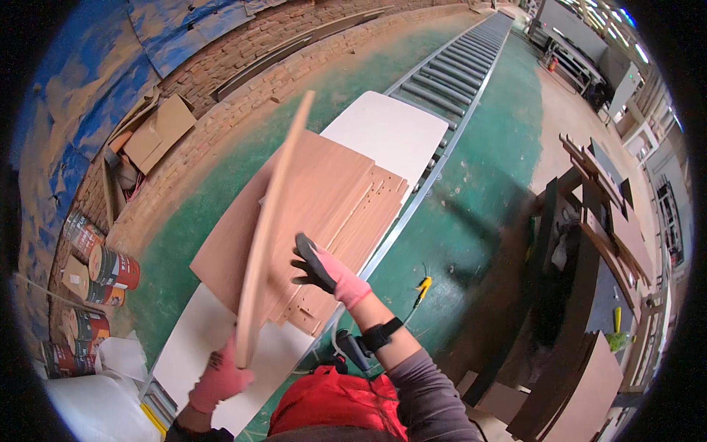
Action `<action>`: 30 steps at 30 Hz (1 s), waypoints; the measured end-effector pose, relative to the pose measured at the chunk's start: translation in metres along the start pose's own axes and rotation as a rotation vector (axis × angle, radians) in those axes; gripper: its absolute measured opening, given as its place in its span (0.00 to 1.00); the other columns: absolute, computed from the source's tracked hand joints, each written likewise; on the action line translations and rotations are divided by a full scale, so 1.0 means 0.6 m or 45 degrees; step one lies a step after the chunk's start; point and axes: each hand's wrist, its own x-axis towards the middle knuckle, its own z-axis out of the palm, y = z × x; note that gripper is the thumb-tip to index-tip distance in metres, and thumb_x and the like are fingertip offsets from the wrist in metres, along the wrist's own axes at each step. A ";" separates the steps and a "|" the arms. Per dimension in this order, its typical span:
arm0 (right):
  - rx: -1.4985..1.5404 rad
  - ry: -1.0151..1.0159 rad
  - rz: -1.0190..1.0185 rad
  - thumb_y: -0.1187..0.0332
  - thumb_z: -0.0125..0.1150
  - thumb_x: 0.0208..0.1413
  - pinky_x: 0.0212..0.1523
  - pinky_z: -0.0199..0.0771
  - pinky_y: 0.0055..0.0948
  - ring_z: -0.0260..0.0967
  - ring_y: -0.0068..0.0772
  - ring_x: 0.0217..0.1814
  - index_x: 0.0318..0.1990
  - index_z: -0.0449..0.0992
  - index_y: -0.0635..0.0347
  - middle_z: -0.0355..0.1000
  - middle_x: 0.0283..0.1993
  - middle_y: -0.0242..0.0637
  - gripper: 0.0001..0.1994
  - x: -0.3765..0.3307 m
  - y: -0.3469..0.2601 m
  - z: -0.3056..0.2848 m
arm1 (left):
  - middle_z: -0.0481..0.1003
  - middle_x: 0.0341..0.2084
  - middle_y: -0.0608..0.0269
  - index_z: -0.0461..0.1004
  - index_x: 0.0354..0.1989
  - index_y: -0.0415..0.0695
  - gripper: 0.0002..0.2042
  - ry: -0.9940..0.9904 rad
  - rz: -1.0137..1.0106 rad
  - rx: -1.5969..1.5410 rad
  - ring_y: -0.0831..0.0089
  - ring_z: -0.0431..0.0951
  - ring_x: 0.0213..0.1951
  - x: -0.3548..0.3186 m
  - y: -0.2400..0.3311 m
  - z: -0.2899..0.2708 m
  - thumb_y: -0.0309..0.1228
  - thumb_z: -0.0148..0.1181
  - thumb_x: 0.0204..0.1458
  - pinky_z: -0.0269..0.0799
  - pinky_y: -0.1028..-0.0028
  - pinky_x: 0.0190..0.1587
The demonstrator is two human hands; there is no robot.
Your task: Inspecting, cleaning, and prepping wooden panels in a furniture factory using a cloth, liquid, air gun, and scraper.
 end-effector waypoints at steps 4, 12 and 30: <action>-0.960 0.005 -0.398 0.41 0.42 0.58 0.18 0.58 0.26 0.47 0.21 0.17 0.45 0.74 0.56 0.47 0.15 0.26 0.27 -0.016 -0.051 0.053 | 0.64 0.52 0.36 0.49 0.61 0.29 0.42 0.169 0.263 0.389 0.47 0.71 0.48 0.002 -0.011 0.083 0.30 0.61 0.35 0.68 0.58 0.48; -0.939 0.034 -0.559 0.76 0.51 0.46 0.45 0.72 0.31 0.74 0.41 0.43 0.40 0.78 0.58 0.76 0.37 0.44 0.14 -0.070 0.069 -0.108 | 0.63 0.54 0.45 0.41 0.65 0.35 0.41 0.558 -0.237 -1.040 0.60 0.67 0.53 0.022 -0.227 0.128 0.40 0.58 0.49 0.66 0.62 0.54; -0.179 0.424 -0.320 0.70 0.64 0.47 0.52 0.66 0.26 0.67 0.24 0.50 0.53 0.68 0.68 0.71 0.48 0.35 0.25 -0.369 0.113 -0.044 | 0.67 0.55 0.59 0.63 0.58 0.44 0.27 0.414 -0.055 -1.763 0.59 0.66 0.55 0.193 -0.274 0.163 0.50 0.41 0.56 0.62 0.62 0.57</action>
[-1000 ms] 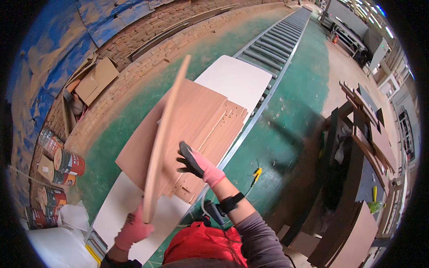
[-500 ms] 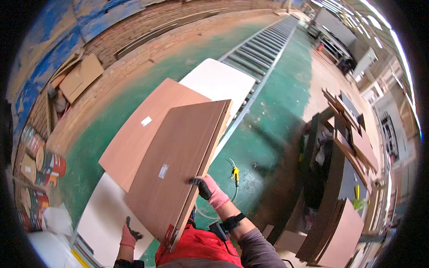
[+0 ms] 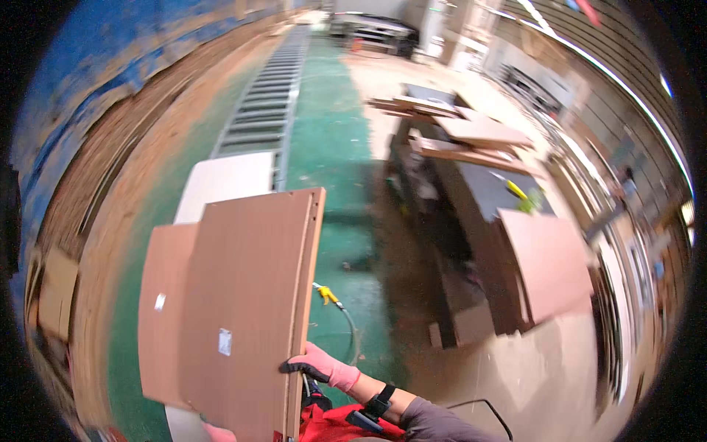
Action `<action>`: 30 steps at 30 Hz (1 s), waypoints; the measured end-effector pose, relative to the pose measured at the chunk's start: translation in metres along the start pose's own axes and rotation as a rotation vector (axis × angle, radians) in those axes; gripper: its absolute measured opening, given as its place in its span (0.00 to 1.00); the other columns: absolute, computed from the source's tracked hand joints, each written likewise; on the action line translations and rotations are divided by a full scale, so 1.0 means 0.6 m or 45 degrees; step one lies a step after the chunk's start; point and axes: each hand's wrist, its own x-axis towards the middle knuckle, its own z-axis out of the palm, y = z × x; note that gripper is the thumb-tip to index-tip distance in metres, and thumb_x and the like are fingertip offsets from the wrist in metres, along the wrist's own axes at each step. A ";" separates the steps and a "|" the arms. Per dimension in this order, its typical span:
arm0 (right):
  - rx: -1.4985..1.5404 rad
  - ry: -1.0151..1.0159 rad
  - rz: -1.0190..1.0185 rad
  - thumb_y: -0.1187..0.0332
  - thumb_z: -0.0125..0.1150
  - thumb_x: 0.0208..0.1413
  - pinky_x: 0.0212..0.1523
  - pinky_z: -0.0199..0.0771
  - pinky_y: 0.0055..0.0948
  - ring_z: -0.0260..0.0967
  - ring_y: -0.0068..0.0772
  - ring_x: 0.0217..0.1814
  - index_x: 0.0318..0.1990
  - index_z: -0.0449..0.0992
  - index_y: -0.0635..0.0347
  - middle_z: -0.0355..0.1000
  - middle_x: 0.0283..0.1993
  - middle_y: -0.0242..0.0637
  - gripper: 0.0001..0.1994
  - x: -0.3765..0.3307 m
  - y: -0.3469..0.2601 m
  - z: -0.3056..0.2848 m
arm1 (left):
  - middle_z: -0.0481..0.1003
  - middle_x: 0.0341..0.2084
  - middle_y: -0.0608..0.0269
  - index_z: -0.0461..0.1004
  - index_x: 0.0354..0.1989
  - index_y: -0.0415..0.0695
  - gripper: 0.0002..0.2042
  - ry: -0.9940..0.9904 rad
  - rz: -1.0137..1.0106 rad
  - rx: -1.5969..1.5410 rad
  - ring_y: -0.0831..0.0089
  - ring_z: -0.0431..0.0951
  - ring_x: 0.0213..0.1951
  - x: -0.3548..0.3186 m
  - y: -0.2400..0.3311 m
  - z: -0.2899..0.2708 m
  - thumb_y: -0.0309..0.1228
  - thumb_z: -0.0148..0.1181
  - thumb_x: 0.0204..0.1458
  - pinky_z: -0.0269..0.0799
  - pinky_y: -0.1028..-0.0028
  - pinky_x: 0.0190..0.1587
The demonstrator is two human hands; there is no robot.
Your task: Inspecting, cleaning, and prepping wooden panels in a furniture factory using a cloth, liquid, air gun, and scraper.
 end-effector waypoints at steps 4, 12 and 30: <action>0.133 0.115 -0.146 0.69 0.63 0.49 0.57 0.62 0.27 0.63 0.24 0.55 0.59 0.61 0.67 0.67 0.54 0.36 0.29 -0.151 0.027 -0.052 | 0.67 0.53 0.60 0.64 0.57 0.44 0.26 -0.141 0.081 0.196 0.60 0.66 0.54 -0.051 0.015 0.108 0.49 0.42 0.56 0.62 0.63 0.57; 0.153 0.448 -0.542 0.67 0.61 0.51 0.62 0.55 0.27 0.58 0.27 0.61 0.61 0.59 0.68 0.63 0.60 0.41 0.30 -0.594 0.151 -0.131 | 0.69 0.51 0.61 0.66 0.54 0.43 0.25 -0.688 0.111 0.509 0.62 0.67 0.52 -0.245 -0.107 0.255 0.48 0.45 0.55 0.63 0.64 0.55; 0.590 1.292 -0.596 0.69 0.60 0.53 0.51 0.70 0.24 0.71 0.25 0.47 0.42 0.76 0.70 0.75 0.44 0.38 0.13 -0.977 0.278 -0.345 | 0.74 0.40 0.62 0.72 0.44 0.43 0.17 -1.459 -0.461 0.677 0.66 0.74 0.41 -0.658 -0.485 0.614 0.42 0.54 0.53 0.71 0.66 0.46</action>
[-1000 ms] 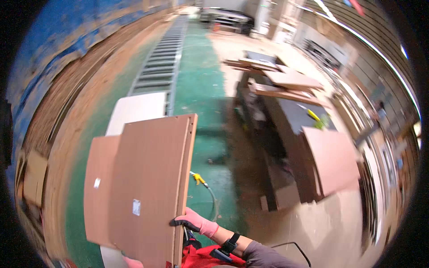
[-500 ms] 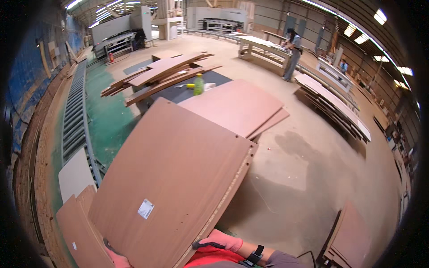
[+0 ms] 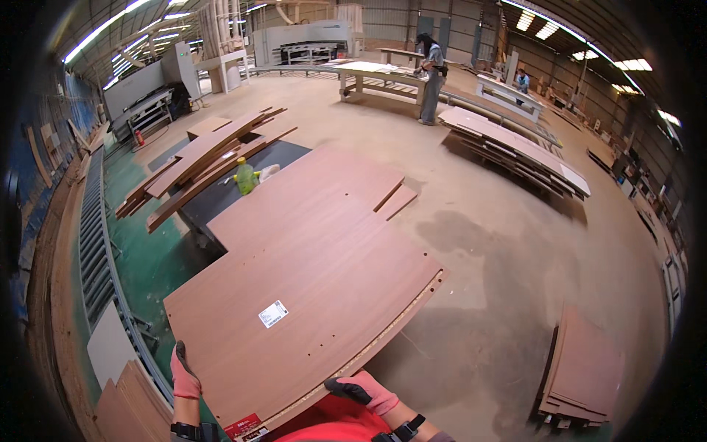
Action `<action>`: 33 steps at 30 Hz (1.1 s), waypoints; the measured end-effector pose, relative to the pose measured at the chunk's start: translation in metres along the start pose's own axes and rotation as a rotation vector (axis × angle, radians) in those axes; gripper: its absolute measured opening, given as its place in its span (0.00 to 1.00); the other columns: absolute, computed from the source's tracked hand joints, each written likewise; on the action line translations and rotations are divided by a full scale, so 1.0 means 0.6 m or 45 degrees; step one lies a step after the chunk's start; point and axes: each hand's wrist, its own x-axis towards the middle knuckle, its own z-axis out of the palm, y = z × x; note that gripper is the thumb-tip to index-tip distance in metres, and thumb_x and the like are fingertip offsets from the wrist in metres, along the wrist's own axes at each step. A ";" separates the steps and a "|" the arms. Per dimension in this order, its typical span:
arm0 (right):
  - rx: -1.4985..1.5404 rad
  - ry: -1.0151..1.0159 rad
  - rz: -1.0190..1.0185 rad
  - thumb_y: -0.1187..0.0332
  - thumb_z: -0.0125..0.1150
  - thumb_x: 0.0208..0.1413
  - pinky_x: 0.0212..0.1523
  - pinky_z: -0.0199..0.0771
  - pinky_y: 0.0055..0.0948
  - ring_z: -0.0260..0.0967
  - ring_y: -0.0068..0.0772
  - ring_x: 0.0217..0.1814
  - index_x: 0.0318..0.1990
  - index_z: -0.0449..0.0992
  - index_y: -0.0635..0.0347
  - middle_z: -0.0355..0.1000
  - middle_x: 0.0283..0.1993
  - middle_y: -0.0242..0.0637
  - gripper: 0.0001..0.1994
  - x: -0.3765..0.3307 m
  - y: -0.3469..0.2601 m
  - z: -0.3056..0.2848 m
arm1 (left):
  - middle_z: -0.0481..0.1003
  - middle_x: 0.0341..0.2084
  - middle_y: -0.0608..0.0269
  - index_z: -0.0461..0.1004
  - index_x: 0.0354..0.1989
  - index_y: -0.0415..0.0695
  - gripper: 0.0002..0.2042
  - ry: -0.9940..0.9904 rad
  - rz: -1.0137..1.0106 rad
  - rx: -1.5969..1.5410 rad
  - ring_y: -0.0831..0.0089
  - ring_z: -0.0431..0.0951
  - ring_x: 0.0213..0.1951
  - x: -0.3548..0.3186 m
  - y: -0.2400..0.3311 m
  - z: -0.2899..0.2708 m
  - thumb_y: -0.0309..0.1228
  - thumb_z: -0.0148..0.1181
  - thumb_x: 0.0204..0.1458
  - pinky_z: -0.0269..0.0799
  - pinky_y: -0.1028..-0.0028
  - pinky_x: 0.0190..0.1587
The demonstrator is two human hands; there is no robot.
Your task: Inspecting, cleaning, and prepping wooden panels in a furniture factory using a cloth, liquid, air gun, and scraper.
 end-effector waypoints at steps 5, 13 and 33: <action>-0.075 0.015 0.002 0.68 0.60 0.53 0.43 0.72 0.23 0.72 0.25 0.40 0.43 0.76 0.69 0.75 0.40 0.35 0.14 0.111 -0.050 -0.054 | 0.74 0.38 0.60 0.72 0.43 0.41 0.16 -0.141 -0.062 0.003 0.65 0.75 0.37 0.089 -0.025 0.077 0.41 0.54 0.54 0.73 0.66 0.43; -0.205 -0.170 0.232 0.57 0.50 0.60 0.34 0.77 0.25 0.75 0.28 0.33 0.47 0.72 0.69 0.76 0.37 0.40 0.20 0.249 -0.199 -0.101 | 0.73 0.39 0.60 0.70 0.45 0.39 0.18 -0.023 0.034 0.686 0.69 0.72 0.41 0.266 -0.041 0.157 0.41 0.51 0.55 0.69 0.70 0.46; -1.489 -1.095 0.189 0.61 0.46 0.58 0.38 0.73 0.28 0.74 0.30 0.33 0.52 0.71 0.57 0.76 0.35 0.39 0.18 0.661 -0.719 -0.321 | 0.71 0.47 0.46 0.63 0.53 0.35 0.21 0.846 0.192 1.308 0.53 0.70 0.50 0.381 -0.162 0.383 0.39 0.44 0.57 0.64 0.63 0.51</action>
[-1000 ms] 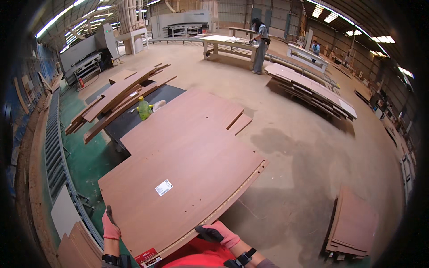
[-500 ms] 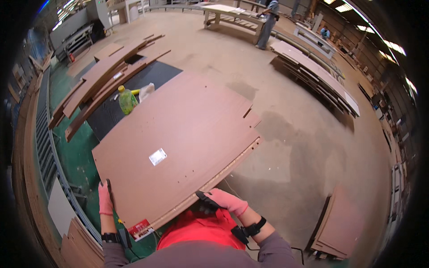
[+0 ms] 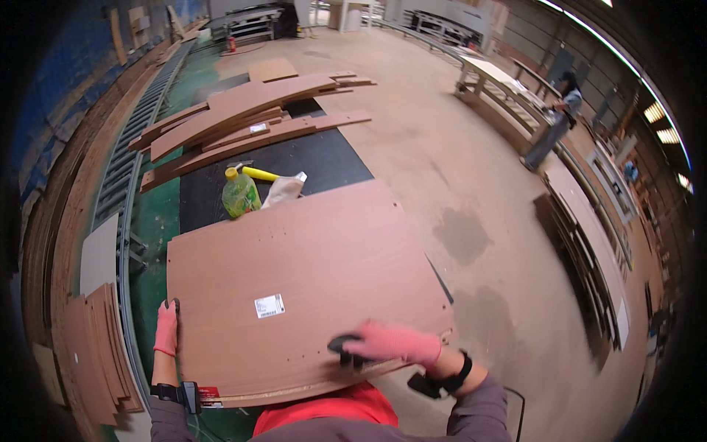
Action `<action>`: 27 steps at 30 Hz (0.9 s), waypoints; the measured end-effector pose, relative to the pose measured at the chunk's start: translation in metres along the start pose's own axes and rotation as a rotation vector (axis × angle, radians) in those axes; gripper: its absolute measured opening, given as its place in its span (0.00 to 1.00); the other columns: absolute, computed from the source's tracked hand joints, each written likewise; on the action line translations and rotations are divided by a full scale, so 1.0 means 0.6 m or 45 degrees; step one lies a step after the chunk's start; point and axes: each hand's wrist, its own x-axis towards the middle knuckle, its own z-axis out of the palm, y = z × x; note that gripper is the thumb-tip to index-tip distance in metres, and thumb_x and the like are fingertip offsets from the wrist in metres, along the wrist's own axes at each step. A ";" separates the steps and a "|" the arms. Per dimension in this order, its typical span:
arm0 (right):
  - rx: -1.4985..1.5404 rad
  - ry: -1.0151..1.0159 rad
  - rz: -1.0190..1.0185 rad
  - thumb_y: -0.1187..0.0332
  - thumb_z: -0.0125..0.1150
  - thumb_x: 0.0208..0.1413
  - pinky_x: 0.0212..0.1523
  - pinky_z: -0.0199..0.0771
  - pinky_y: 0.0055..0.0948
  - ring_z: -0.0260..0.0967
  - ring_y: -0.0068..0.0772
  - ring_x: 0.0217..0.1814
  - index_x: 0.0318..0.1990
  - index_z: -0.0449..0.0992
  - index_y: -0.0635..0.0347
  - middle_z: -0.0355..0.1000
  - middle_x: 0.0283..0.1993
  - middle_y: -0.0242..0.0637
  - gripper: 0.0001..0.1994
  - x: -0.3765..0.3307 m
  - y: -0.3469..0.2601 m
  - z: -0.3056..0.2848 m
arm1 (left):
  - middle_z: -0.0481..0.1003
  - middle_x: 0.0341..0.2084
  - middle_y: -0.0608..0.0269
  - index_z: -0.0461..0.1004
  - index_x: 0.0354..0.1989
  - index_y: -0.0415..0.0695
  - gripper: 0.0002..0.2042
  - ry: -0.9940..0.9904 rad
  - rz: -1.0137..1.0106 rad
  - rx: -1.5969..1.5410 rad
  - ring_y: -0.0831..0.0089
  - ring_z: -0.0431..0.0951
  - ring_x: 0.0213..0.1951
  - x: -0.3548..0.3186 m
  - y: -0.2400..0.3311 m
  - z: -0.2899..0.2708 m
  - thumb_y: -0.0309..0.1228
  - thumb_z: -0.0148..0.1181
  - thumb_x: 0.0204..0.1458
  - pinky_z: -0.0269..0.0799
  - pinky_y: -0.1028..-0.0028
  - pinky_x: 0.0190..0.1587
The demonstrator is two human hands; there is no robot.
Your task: Inspecting, cleaning, and prepping wooden panels in a furniture factory using a cloth, liquid, air gun, and scraper.
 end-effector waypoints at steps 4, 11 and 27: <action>0.265 0.216 -0.035 0.63 0.48 0.57 0.27 0.71 0.23 0.72 0.22 0.27 0.45 0.74 0.62 0.75 0.31 0.35 0.15 0.184 0.009 -0.214 | 0.72 0.42 0.41 0.67 0.47 0.37 0.21 0.216 -0.042 0.428 0.49 0.71 0.46 -0.032 0.027 0.018 0.44 0.42 0.58 0.67 0.58 0.47; -0.191 0.616 -0.194 0.67 0.51 0.50 0.31 0.72 0.31 0.73 0.35 0.30 0.37 0.73 0.65 0.74 0.33 0.44 0.11 0.640 -0.031 -0.393 | 0.76 0.34 0.47 0.69 0.39 0.41 0.19 0.399 -0.177 0.690 0.50 0.76 0.37 -0.044 0.058 0.032 0.45 0.39 0.58 0.70 0.57 0.41; -0.744 1.075 0.149 0.66 0.46 0.56 0.49 0.71 0.40 0.70 0.47 0.50 0.43 0.74 0.60 0.73 0.45 0.47 0.13 0.807 0.005 -0.393 | 0.76 0.35 0.52 0.69 0.42 0.44 0.19 0.413 -0.187 0.721 0.54 0.77 0.37 -0.053 0.071 0.032 0.47 0.42 0.57 0.71 0.59 0.39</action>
